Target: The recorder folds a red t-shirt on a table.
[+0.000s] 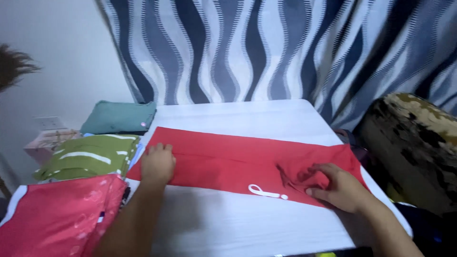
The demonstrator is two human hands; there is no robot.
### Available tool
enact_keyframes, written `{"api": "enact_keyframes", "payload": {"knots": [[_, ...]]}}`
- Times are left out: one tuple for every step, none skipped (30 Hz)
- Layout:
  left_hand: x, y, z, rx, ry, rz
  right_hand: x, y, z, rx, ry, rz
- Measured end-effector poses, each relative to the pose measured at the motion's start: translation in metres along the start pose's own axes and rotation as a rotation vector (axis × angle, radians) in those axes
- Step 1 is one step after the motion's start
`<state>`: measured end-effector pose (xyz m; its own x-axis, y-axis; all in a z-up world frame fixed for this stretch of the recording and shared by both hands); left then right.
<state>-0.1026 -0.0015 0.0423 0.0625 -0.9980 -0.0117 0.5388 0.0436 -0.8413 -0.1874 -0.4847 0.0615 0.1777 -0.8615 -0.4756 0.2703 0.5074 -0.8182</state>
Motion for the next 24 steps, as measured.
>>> {"api": "enact_keyframes", "payload": {"knots": [[0.001, 0.003, -0.004, 0.004, -0.012, 0.047, -0.001, -0.005, -0.004, 0.003, -0.004, 0.022], [0.001, 0.005, -0.005, 0.011, -0.023, 0.091, -0.004, -0.012, -0.007, 0.009, -0.008, 0.043], [0.004, 0.007, -0.006, 0.011, -0.016, 0.085, -0.007, -0.02, -0.01, 0.013, -0.002, 0.039], [0.003, 0.007, -0.006, 0.028, -0.043, 0.103, -0.007, -0.027, -0.013, 0.014, 0.026, 0.011], [0.002, 0.007, -0.006, 0.046, -0.069, 0.121, -0.007, -0.034, -0.016, 0.015, 0.054, -0.017], [0.01, -0.001, -0.006, 0.044, -0.062, 0.117, -0.002, -0.037, -0.018, 0.017, 0.062, -0.018], [0.017, -0.008, -0.006, 0.015, -0.075, 0.097, 0.005, -0.039, -0.02, 0.02, 0.094, -0.034], [0.024, -0.013, -0.007, -0.015, -0.088, 0.076, 0.014, -0.041, -0.022, 0.022, 0.127, -0.05], [0.038, -0.022, -0.009, -0.017, -0.08, 0.073, 0.024, -0.037, -0.023, 0.023, 0.136, -0.052], [0.056, -0.03, -0.01, -0.02, -0.057, 0.015, 0.029, -0.039, -0.023, 0.071, 0.082, -0.07], [0.074, -0.039, -0.011, -0.024, -0.034, -0.044, 0.035, -0.041, -0.023, 0.118, 0.028, -0.088], [0.094, -0.045, -0.015, -0.027, -0.021, -0.05, 0.038, -0.043, -0.025, 0.123, 0.041, -0.092], [0.123, -0.057, -0.017, 0.043, 0.064, -0.202, 0.034, -0.047, -0.027, 0.155, -0.03, -0.062], [0.15, -0.073, -0.02, 0.112, 0.147, -0.356, 0.027, -0.053, -0.029, 0.188, -0.101, -0.035], [0.171, -0.079, -0.027, 0.108, 0.157, -0.365, 0.037, -0.049, -0.031, 0.192, -0.089, -0.041], [0.202, -0.089, -0.037, 0.086, 0.27, -0.547, 0.051, -0.043, -0.031, 0.172, -0.019, 0.074], [0.232, -0.101, -0.048, 0.063, 0.382, -0.729, 0.064, -0.036, -0.032, 0.152, 0.049, 0.189], [0.249, -0.116, -0.055, 0.06, 0.388, -0.733, 0.065, -0.036, -0.033, 0.155, 0.056, 0.186], [0.272, -0.13, -0.065, 0.004, 0.451, -0.828, 0.07, -0.035, -0.034, 0.155, 0.117, 0.235], [0.294, -0.145, -0.077, -0.049, 0.514, -0.922, 0.075, -0.033, -0.035, 0.158, 0.177, 0.283], [0.304, -0.135, -0.082, -0.05, 0.52, -0.926, 0.076, -0.032, -0.037, 0.162, 0.181, 0.281], [0.318, -0.131, -0.089, -0.021, 0.587, -0.949, 0.072, -0.031, -0.038, 0.155, 0.137, 0.319], [0.331, -0.127, -0.097, 0.008, 0.655, -0.972, 0.068, -0.031, -0.039, 0.147, 0.093, 0.357], [0.333, -0.123, -0.097, 0.009, 0.659, -0.974, 0.066, -0.035, -0.041, 0.151, 0.094, 0.355]]}}
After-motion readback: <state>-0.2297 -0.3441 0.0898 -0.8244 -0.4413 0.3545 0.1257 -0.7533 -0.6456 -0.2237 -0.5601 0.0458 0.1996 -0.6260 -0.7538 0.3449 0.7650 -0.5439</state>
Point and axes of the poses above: each hand's wrist, its own z-axis towards the middle knuckle, its own y-axis out of the palm, x = y × z, the point moved 9 cm from there along z, towards the middle knuckle, and after that the axes turned 13 degrees about x, right-handed, at the moved point
